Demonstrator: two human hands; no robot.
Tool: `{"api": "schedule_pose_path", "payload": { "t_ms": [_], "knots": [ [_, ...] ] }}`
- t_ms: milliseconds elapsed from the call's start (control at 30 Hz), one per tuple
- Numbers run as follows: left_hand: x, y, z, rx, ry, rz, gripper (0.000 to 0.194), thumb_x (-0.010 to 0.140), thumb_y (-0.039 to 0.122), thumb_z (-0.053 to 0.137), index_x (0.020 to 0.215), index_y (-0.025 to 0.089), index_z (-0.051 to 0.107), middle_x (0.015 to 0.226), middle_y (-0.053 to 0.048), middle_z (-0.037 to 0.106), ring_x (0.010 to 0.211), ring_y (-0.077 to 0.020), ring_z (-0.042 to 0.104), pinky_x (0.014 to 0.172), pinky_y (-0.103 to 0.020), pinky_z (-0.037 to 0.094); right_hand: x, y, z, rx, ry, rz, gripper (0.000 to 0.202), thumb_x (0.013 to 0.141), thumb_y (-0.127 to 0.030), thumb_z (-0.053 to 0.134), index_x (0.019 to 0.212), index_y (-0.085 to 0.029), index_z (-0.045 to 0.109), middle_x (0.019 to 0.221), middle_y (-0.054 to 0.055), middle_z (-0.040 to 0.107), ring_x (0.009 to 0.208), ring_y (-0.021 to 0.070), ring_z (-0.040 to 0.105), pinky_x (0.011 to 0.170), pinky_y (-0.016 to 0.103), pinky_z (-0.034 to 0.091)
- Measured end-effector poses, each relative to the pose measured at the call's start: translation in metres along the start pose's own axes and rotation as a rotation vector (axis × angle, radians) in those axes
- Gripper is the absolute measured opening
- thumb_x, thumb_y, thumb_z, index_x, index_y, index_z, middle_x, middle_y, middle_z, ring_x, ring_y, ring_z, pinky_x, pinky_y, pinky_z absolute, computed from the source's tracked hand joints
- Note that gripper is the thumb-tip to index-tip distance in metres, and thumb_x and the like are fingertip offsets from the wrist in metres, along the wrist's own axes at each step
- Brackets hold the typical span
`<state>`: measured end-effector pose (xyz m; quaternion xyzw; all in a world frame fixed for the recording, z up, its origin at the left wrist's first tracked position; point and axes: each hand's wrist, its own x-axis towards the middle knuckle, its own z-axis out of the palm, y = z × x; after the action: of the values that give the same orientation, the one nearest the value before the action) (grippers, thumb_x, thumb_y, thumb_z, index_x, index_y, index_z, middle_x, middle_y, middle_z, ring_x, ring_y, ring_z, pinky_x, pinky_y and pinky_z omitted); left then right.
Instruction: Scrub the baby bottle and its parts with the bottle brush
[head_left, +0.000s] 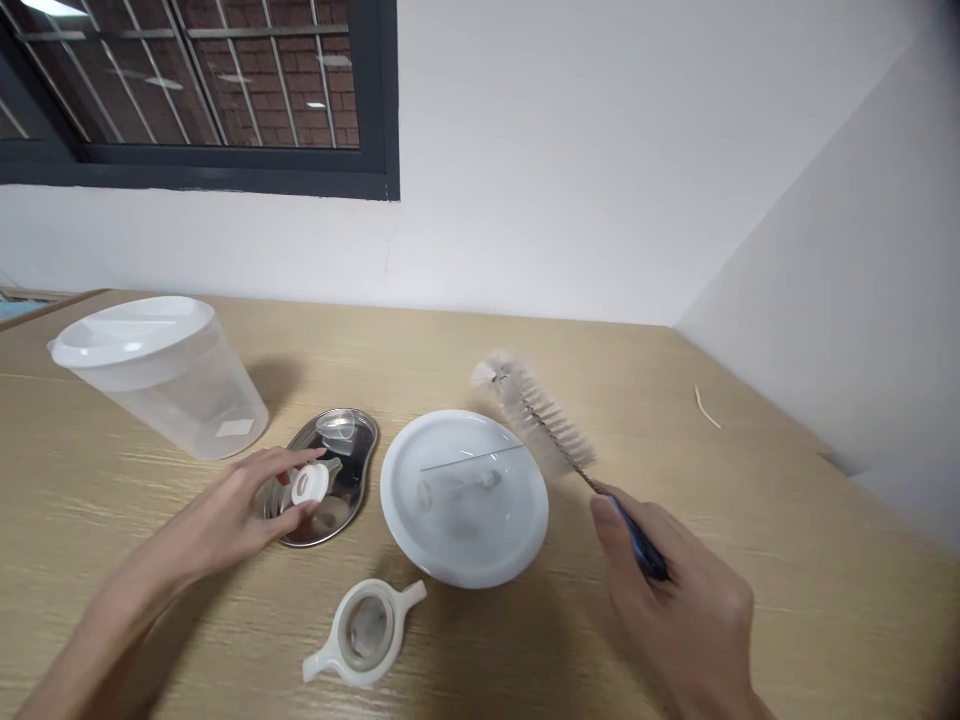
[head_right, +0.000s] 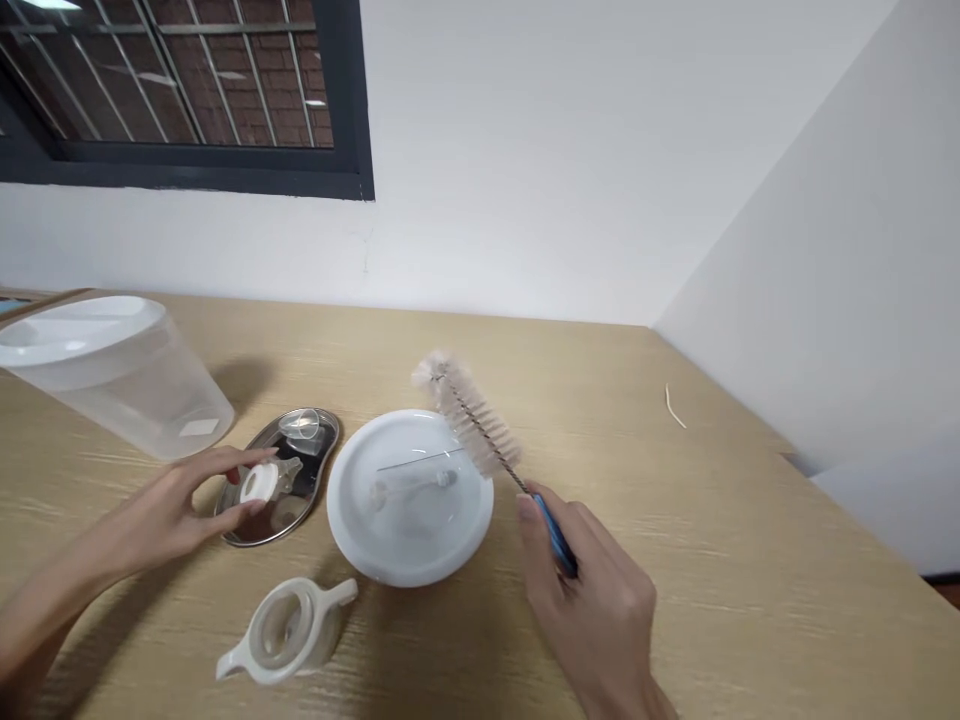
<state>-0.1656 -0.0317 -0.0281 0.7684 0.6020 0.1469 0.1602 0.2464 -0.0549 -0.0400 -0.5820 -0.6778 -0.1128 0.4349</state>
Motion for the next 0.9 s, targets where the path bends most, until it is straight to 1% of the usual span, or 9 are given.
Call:
{"api": "schedule_pose_path", "payload": {
  "t_ms": [67,133,200,267,333,433,533,667,900],
  "knots": [
    [-0.001,0.001,0.000,-0.046,0.021,0.018,0.056,0.089,0.048,0.062,0.143,0.034,0.050,0.124,-0.007,0.066,0.108,-0.0272,0.063,0.099,-0.043,0.048,-0.001,-0.001,-0.001,0.001,0.002,0.008,0.025,0.098,-0.036,0.054,0.098,-0.019,0.073,0.081,0.003,0.076,0.068,0.0157,0.071,0.060,0.025,0.049],
    [-0.002,0.003,-0.001,-0.071,0.026,0.035,0.056,0.092,0.046,0.059,0.146,0.036,0.046,0.133,-0.008,0.060,0.117,-0.0283,0.060,0.104,-0.044,0.045,-0.001,-0.002,-0.002,0.002,-0.015,0.018,0.025,0.098,-0.036,0.054,0.098,-0.019,0.073,0.085,0.003,0.077,0.072,0.0167,0.072,0.063,0.025,0.051],
    [-0.004,0.005,-0.003,-0.095,0.022,0.040,0.052,0.095,0.045,0.056,0.145,0.037,0.046,0.141,-0.008,0.055,0.124,-0.0290,0.056,0.108,-0.044,0.042,-0.002,-0.002,-0.003,-0.003,-0.031,0.040,0.026,0.098,-0.037,0.054,0.099,-0.020,0.073,0.086,0.003,0.077,0.074,0.0176,0.073,0.066,0.026,0.052],
    [-0.005,0.006,-0.005,-0.131,0.013,0.032,0.048,0.095,0.044,0.056,0.141,0.036,0.048,0.141,-0.007,0.055,0.125,-0.0287,0.055,0.108,-0.044,0.042,-0.002,-0.002,-0.003,-0.009,-0.034,0.060,0.028,0.098,-0.040,0.053,0.100,-0.020,0.073,0.086,0.003,0.077,0.075,0.0185,0.073,0.068,0.027,0.054],
    [-0.005,0.007,-0.007,-0.160,0.014,0.016,0.044,0.093,0.045,0.059,0.135,0.033,0.052,0.134,-0.007,0.060,0.120,-0.0285,0.057,0.105,-0.043,0.044,-0.003,-0.002,-0.002,-0.011,-0.030,0.073,0.030,0.098,-0.042,0.052,0.099,-0.022,0.074,0.086,0.003,0.076,0.075,0.0192,0.073,0.069,0.028,0.055],
    [-0.003,0.006,-0.008,-0.152,0.007,-0.015,0.035,0.089,0.047,0.063,0.118,0.028,0.061,0.115,-0.007,0.068,0.107,-0.0283,0.063,0.097,-0.041,0.048,-0.003,-0.003,-0.002,-0.010,-0.041,0.085,0.031,0.098,-0.043,0.051,0.099,-0.023,0.073,0.084,0.002,0.076,0.073,0.0189,0.073,0.067,0.028,0.054],
    [-0.003,0.004,-0.008,-0.098,-0.026,-0.084,0.033,0.085,0.051,0.065,0.107,0.026,0.063,0.100,-0.004,0.070,0.093,-0.0263,0.066,0.087,-0.038,0.050,-0.003,-0.004,-0.003,-0.016,-0.058,0.090,0.031,0.099,-0.043,0.050,0.100,-0.022,0.073,0.080,0.002,0.075,0.069,0.0176,0.071,0.064,0.027,0.052],
    [-0.002,0.003,-0.004,-0.030,-0.056,-0.151,0.036,0.083,0.052,0.065,0.106,0.025,0.062,0.094,-0.004,0.068,0.086,-0.0256,0.066,0.082,-0.038,0.049,-0.003,-0.004,-0.002,-0.033,-0.055,0.074,0.030,0.099,-0.043,0.051,0.100,-0.022,0.073,0.079,0.001,0.074,0.068,0.0171,0.070,0.063,0.027,0.050],
    [0.002,0.008,0.001,-0.066,-0.102,-0.153,0.032,0.084,0.048,0.064,0.105,0.024,0.063,0.089,-0.003,0.069,0.083,-0.0245,0.066,0.078,-0.035,0.049,-0.002,-0.011,-0.006,-0.048,-0.064,0.088,0.031,0.099,-0.041,0.050,0.100,-0.021,0.073,0.079,0.002,0.074,0.067,0.0169,0.070,0.063,0.028,0.050]
  ]
}}
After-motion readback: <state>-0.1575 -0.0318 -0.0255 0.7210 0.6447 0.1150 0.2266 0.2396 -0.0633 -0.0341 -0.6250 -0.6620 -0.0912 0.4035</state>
